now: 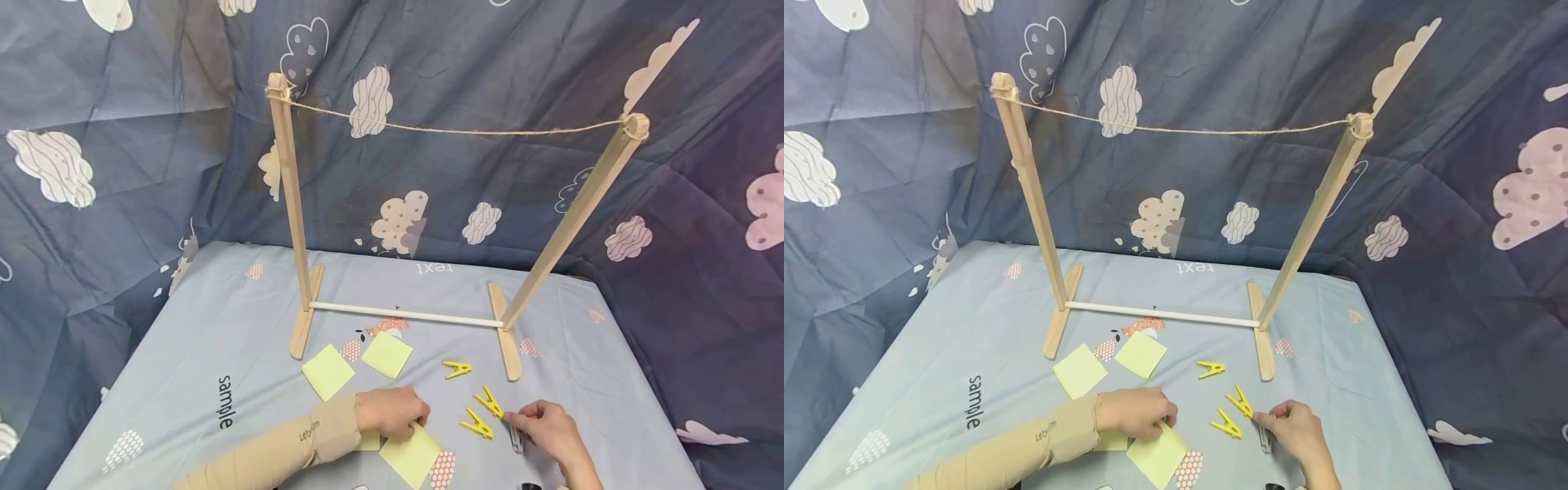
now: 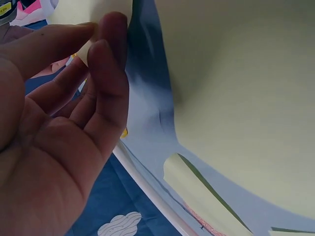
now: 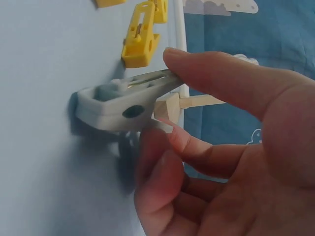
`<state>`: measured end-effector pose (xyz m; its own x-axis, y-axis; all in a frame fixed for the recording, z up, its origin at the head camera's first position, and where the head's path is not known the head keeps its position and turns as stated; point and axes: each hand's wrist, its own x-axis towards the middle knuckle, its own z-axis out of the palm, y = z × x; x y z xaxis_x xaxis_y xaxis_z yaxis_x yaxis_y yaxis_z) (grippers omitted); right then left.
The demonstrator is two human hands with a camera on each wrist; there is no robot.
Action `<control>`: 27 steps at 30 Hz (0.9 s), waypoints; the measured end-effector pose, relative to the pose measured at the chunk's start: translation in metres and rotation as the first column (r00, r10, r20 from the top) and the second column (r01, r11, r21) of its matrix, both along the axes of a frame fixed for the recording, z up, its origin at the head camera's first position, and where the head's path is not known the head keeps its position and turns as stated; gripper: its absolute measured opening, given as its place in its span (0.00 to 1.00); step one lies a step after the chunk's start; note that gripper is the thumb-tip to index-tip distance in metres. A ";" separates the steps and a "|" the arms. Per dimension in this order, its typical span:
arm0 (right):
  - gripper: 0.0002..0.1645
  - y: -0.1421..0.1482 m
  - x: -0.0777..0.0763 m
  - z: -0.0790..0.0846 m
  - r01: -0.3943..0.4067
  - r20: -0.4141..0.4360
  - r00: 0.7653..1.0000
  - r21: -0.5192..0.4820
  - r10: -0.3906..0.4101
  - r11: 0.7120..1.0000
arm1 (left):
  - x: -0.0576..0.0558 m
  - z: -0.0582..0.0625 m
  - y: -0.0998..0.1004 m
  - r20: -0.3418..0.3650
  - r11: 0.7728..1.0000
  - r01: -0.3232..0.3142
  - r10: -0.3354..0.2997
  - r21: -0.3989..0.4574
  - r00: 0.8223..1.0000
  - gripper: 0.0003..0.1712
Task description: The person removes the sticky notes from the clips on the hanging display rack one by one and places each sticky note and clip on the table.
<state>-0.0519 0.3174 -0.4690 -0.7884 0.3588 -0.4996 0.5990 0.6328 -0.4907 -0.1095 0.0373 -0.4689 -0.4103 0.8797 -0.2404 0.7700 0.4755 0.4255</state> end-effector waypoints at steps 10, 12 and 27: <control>0.34 0.001 0.001 -0.004 -0.029 0.006 1.000 0.007 0.029 1.000 | 0.003 0.001 0.002 -0.082 1.000 0.002 -0.002 0.003 0.997 0.08; 0.33 0.001 0.001 -0.005 -0.033 0.013 0.999 0.010 0.033 0.999 | 0.004 0.002 0.002 -0.100 1.000 0.013 -0.013 0.004 0.995 0.09; 0.45 0.004 0.003 -0.001 -0.083 0.007 0.997 0.085 0.083 0.993 | 0.006 -0.001 0.002 -0.174 1.000 0.003 -0.004 -0.009 0.985 0.11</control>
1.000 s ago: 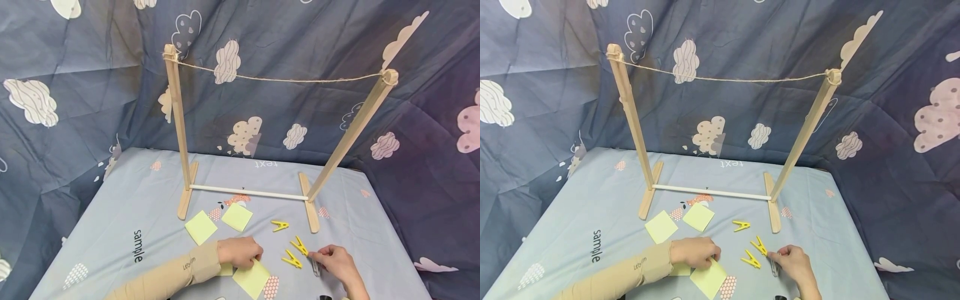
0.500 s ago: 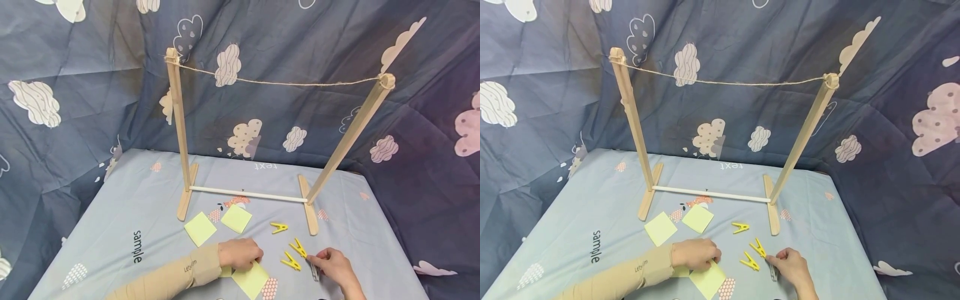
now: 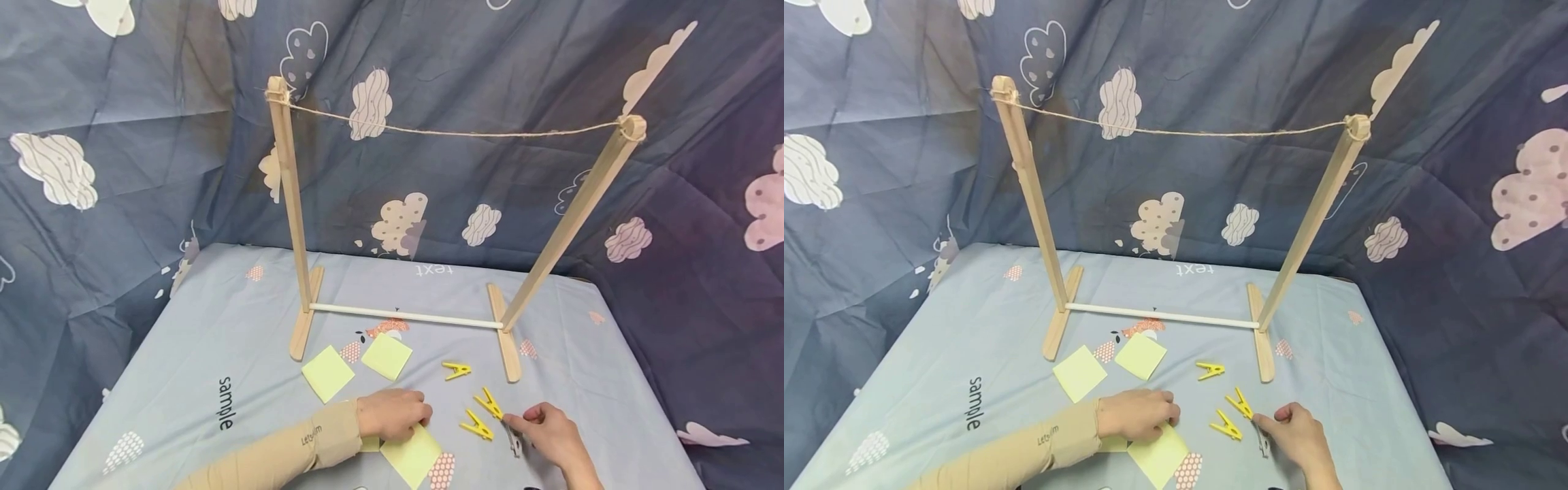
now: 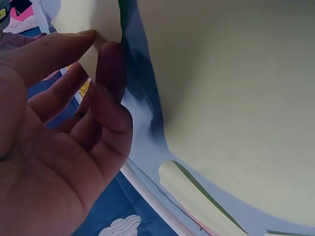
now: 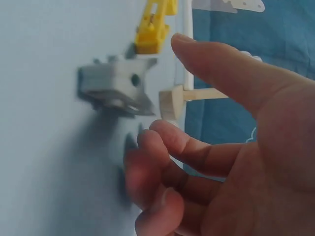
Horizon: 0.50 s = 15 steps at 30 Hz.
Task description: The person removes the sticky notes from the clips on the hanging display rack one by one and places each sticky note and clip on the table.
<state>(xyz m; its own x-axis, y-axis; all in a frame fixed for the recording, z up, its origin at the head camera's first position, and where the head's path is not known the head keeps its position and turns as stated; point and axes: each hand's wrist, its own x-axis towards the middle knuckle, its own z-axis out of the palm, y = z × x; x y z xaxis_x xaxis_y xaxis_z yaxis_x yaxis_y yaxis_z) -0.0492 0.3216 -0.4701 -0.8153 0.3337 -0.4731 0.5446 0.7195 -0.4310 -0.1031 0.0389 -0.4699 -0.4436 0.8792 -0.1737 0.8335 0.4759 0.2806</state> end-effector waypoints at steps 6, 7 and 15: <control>0.35 0.005 -0.002 0.008 -0.021 -0.097 0.995 0.048 0.026 0.999 | -0.007 0.002 -0.005 0.058 0.999 -0.051 0.050 0.020 0.997 0.16; 0.34 0.006 -0.002 0.009 -0.024 -0.115 0.993 0.051 0.029 0.998 | -0.008 0.002 -0.006 0.071 0.998 -0.056 0.053 0.031 0.996 0.15; 0.23 0.012 -0.007 0.029 -0.064 -0.300 0.949 0.126 0.100 0.990 | -0.023 0.016 -0.036 0.053 0.981 -0.101 0.093 0.168 0.994 0.12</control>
